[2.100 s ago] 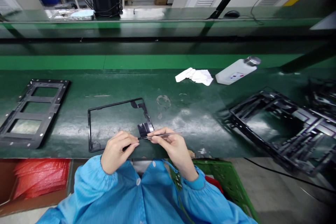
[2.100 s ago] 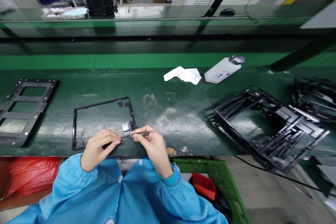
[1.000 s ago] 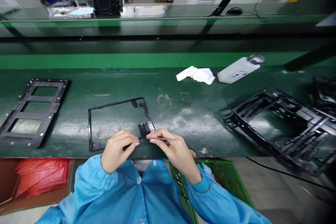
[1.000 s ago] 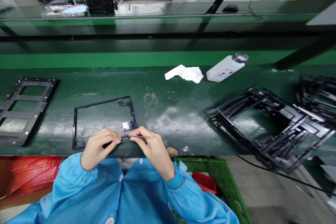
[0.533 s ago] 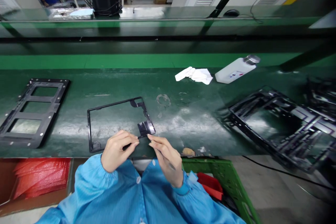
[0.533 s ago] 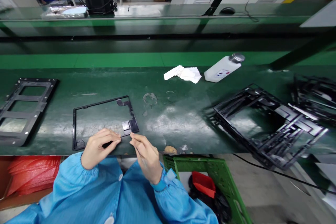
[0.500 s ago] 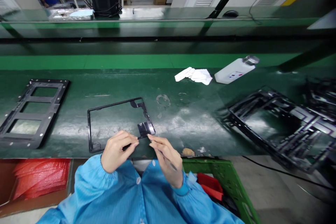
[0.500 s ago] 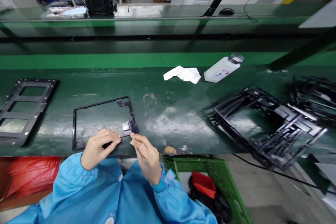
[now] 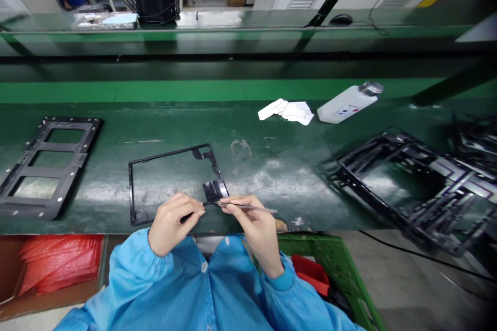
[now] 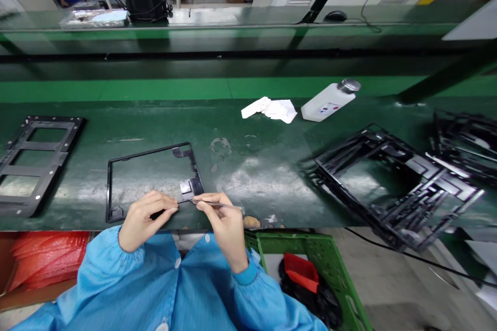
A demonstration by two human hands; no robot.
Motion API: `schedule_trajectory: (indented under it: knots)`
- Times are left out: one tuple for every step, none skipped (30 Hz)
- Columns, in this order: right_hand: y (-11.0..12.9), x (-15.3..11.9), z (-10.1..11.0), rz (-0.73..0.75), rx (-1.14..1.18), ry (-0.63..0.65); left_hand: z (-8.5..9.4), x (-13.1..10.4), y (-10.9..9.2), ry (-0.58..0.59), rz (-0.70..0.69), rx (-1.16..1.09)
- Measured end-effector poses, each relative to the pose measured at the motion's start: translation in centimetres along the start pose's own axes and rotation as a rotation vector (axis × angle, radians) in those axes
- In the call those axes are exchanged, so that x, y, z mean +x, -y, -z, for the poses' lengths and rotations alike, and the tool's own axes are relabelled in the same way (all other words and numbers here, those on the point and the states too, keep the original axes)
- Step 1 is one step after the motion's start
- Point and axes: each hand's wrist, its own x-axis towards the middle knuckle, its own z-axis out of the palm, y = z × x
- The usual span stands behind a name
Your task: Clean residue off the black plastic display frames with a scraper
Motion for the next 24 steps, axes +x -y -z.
schedule_trajectory:
  knots:
    - [0.3, 0.5, 0.2, -0.049, 0.027, 0.035, 0.0, 0.0, 0.0, 0.005, -0.001, 0.004]
    - [0.5, 1.1, 0.4, -0.086, 0.047, 0.069, 0.0, -0.1, 0.1, 0.009, -0.006, 0.009]
    - [0.6, 1.6, 0.6, -0.112, 0.053, 0.1, 0.0, -0.1, 0.1, 0.012, -0.012, 0.017]
    - [0.7, 2.2, 0.8, -0.126, 0.045, 0.128, 0.0, -0.2, 0.1, 0.014, -0.021, 0.031]
    - [0.8, 2.8, 0.9, -0.133, 0.028, 0.154, 0.0, -0.3, 0.2, 0.012, -0.028, 0.05]
    - [0.8, 3.4, 1.1, -0.136, 0.011, 0.18, 0.0, -0.4, 0.3, 0.008, -0.034, 0.073]
    - [0.8, 4.0, 1.2, -0.141, 0.001, 0.205, 0.0, -0.5, 0.3, 0.005, -0.039, 0.098]
    - [0.8, 4.5, 1.3, -0.152, 0.003, 0.233, 0.0, -0.6, 0.4, 0.005, -0.045, 0.122]
    - [0.7, 5.0, 1.4, -0.168, 0.016, 0.263, 0.0, -0.7, 0.5, 0.009, -0.054, 0.141]
    - [0.7, 5.4, 1.4, -0.188, 0.04, 0.291, 0.0, -0.8, 0.6, 0.016, -0.07, 0.155]
    - [0.7, 5.8, 1.3, -0.209, 0.068, 0.319, 0.0, -0.8, 0.7, 0.029, -0.095, 0.163]
    - [0.7, 6.0, 1.3, -0.228, 0.097, 0.344, 0.1, -0.7, 0.8, 0.048, -0.126, 0.167]
    - [0.7, 6.1, 1.2, -0.242, 0.121, 0.366, 0.1, -0.6, 0.9, 0.072, -0.164, 0.17]
    - [0.7, 6.1, 1.1, -0.251, 0.136, 0.381, 0.3, -0.5, 1.0, 0.1, -0.202, 0.174]
    - [0.7, 6.0, 1.1, -0.255, 0.142, 0.388, 0.4, -0.3, 1.1, 0.131, -0.239, 0.185]
    - [0.7, 5.7, 1.0, -0.253, 0.14, 0.39, 0.6, -0.2, 1.2, 0.161, -0.272, 0.203]
    - [0.6, 5.4, 0.9, -0.247, 0.131, 0.384, 0.8, 0.0, 1.3, 0.188, -0.302, 0.227]
    - [0.6, 4.9, 0.9, -0.235, 0.115, 0.371, 1.0, 0.2, 1.3, 0.21, -0.331, 0.258]
    - [0.5, 4.5, 0.8, -0.217, 0.09, 0.349, 1.2, 0.3, 1.3, 0.228, -0.36, 0.292]
    - [0.4, 3.9, 0.8, -0.193, 0.056, 0.32, 1.4, 0.3, 1.3, 0.243, -0.39, 0.327]
    - [0.4, 3.4, 0.7, -0.165, 0.017, 0.289, 1.6, 0.4, 1.2, 0.256, -0.421, 0.363]
    - [0.3, 2.8, 0.7, -0.135, -0.023, 0.257, 1.8, 0.4, 1.1, 0.263, -0.453, 0.401]
    - [0.2, 2.3, 0.7, -0.107, -0.056, 0.227, 2.0, 0.5, 1.1, 0.267, -0.486, 0.444]
    - [0.1, 1.8, 0.7, -0.083, -0.083, 0.199, 2.2, 0.5, 1.0, 0.274, -0.521, 0.496]
